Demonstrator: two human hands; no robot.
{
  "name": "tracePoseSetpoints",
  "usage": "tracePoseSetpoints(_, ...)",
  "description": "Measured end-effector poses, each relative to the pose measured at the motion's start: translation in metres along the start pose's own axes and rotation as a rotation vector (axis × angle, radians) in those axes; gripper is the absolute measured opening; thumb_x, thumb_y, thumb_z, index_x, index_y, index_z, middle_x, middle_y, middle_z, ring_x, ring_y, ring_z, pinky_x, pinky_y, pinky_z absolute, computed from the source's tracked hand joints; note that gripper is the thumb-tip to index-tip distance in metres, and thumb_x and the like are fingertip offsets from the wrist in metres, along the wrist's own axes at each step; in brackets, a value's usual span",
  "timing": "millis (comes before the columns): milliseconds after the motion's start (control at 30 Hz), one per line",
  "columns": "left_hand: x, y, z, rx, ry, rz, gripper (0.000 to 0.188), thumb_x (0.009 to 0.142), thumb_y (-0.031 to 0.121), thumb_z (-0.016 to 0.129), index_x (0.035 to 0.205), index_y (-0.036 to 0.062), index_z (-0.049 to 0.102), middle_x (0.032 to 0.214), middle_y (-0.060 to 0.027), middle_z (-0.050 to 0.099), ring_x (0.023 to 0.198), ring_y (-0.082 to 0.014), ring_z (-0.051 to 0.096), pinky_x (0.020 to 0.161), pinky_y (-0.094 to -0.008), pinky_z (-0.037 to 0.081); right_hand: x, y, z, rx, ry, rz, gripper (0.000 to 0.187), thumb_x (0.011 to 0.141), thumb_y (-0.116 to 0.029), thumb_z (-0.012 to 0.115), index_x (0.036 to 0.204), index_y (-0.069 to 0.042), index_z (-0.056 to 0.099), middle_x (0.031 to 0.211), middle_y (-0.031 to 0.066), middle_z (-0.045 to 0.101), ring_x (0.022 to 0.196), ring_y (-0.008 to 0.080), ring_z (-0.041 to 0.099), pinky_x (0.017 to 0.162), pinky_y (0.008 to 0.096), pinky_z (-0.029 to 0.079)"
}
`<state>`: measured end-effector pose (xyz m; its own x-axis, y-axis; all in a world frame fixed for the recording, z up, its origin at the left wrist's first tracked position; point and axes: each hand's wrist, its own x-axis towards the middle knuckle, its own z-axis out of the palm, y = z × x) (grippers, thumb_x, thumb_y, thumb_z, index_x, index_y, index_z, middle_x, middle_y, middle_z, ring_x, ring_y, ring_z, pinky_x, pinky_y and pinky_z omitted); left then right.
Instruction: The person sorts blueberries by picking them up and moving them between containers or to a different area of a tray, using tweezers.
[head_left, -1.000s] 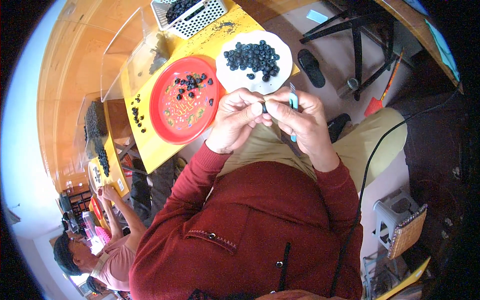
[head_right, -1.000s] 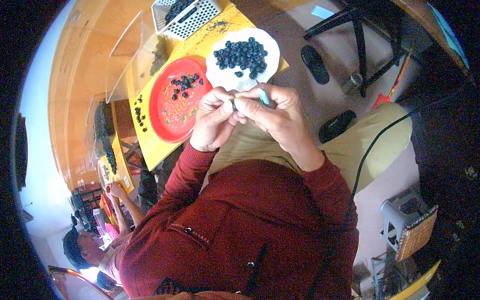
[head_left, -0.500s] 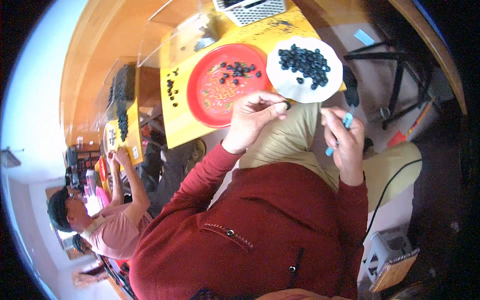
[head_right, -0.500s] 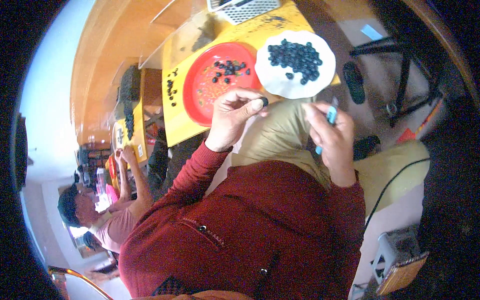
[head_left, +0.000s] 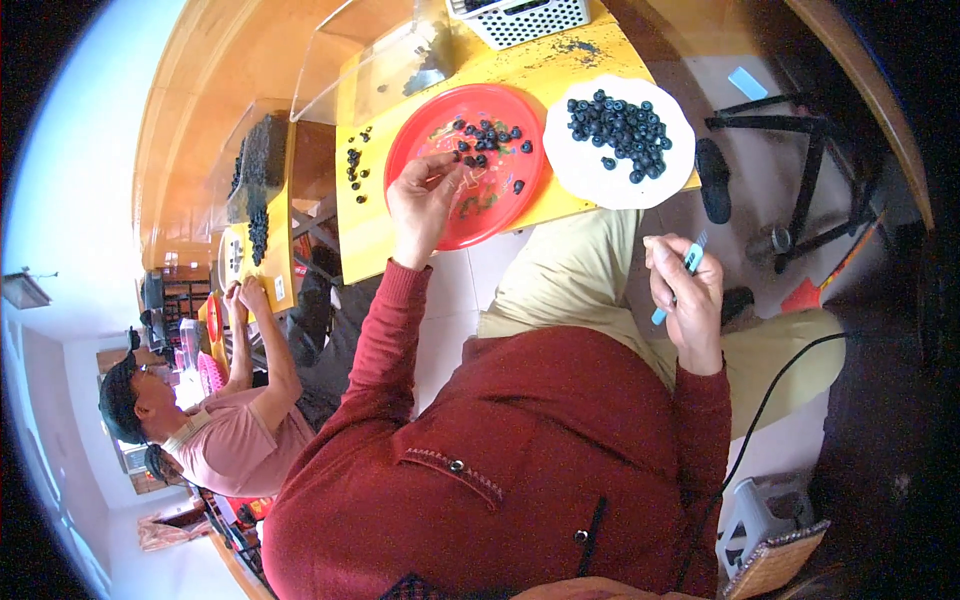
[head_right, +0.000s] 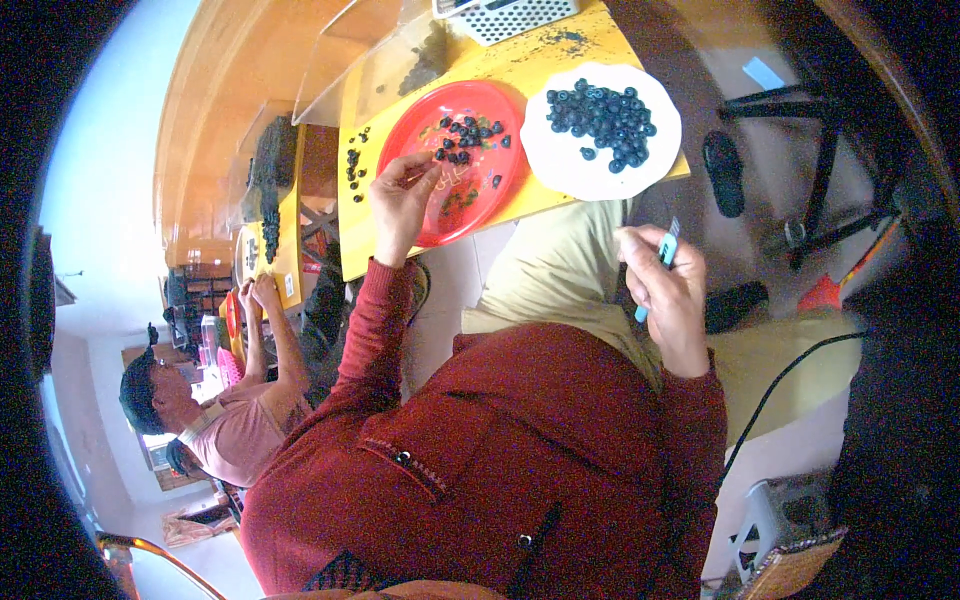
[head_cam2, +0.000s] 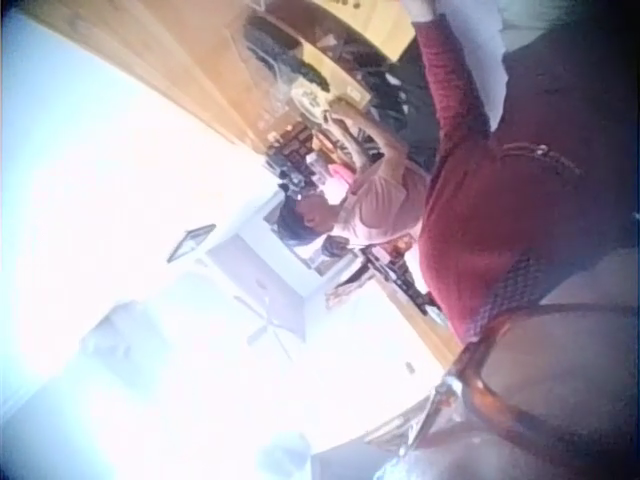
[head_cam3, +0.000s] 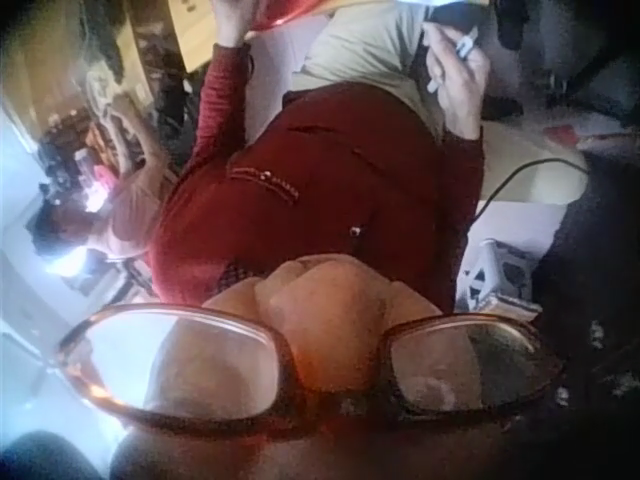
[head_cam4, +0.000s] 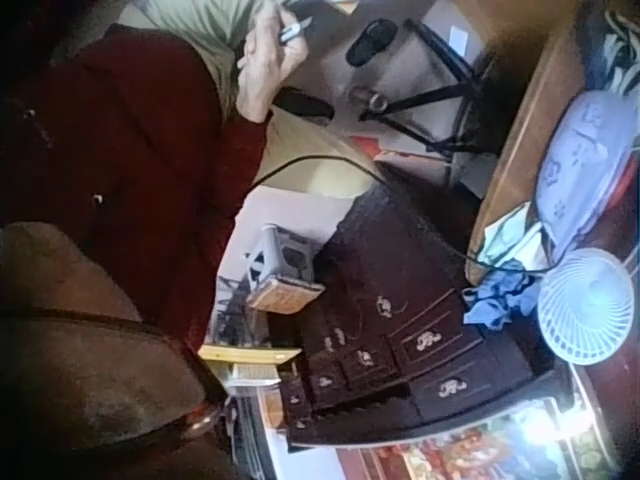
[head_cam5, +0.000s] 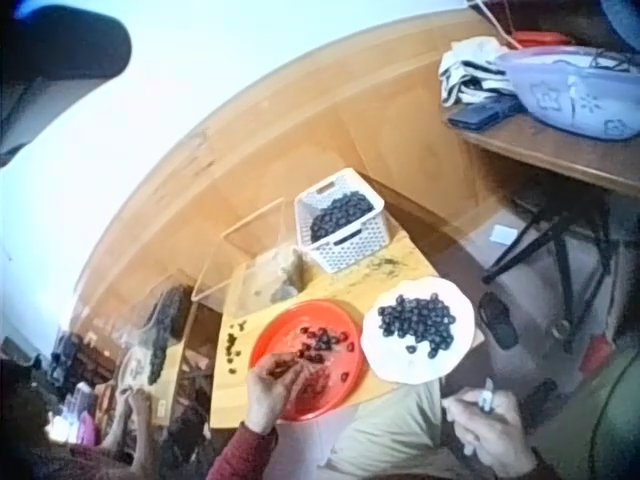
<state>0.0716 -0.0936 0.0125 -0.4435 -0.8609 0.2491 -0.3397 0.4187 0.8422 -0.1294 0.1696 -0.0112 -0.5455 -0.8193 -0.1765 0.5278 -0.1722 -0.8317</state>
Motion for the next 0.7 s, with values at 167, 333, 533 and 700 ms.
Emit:
tracePoseSetpoints(167, 0.003, 0.022, 0.021, 0.019, -0.033, 0.048, 0.015, 0.081, 0.001, 0.070, 0.096, -0.0021, 0.067, 0.089, -0.0063, 0.068, 0.078, -0.0104, 0.063, 0.072, -0.0238, 0.052, -0.003, -0.005, -0.007, 0.030, 0.031, -0.045, 0.015, 0.091, -0.011, 0.062, 0.095, 0.003, 0.066, 0.073, 0.0007, 0.059, 0.048, 0.0014, 0.040, 0.042, 0.0180, 0.027)
tracePoseSetpoints(333, 0.000, 0.044, 0.061, 0.070, -0.219, 0.157, 0.017, 0.078, 0.004, 0.071, 0.093, -0.0020, 0.067, 0.087, -0.0109, 0.068, 0.080, -0.0157, 0.066, 0.072, -0.0275, 0.053, -0.004, -0.006, -0.013, 0.047, 0.025, -0.059, 0.015, 0.090, -0.011, 0.064, 0.095, 0.003, 0.066, 0.071, -0.0012, 0.057, 0.047, 0.0006, 0.039, 0.041, 0.0173, 0.027)
tracePoseSetpoints(533, 0.020, 0.074, 0.096, 0.380, -0.359, 0.455, 0.021, 0.076, 0.007, 0.071, 0.096, 0.0011, 0.069, 0.092, -0.0128, 0.068, 0.081, -0.0229, 0.067, 0.074, -0.0316, 0.053, -0.005, -0.009, -0.019, 0.031, 0.064, -0.075, 0.015, 0.090, -0.012, 0.064, 0.096, 0.002, 0.067, 0.069, -0.0029, 0.056, 0.048, -0.0002, 0.039, 0.041, 0.0169, 0.028)
tracePoseSetpoints(700, 0.025, 0.084, 0.111, 0.337, -0.487, 0.629, 0.021, 0.073, 0.009, 0.070, 0.094, 0.0037, 0.070, 0.091, -0.0136, 0.067, 0.085, -0.0309, 0.064, 0.074, -0.0392, 0.052, -0.005, -0.009, -0.020, 0.044, 0.062, -0.074, 0.017, 0.090, -0.012, 0.063, 0.098, 0.003, 0.066, 0.070, -0.0030, 0.056, 0.048, -0.0003, 0.038, 0.042, 0.0167, 0.028)
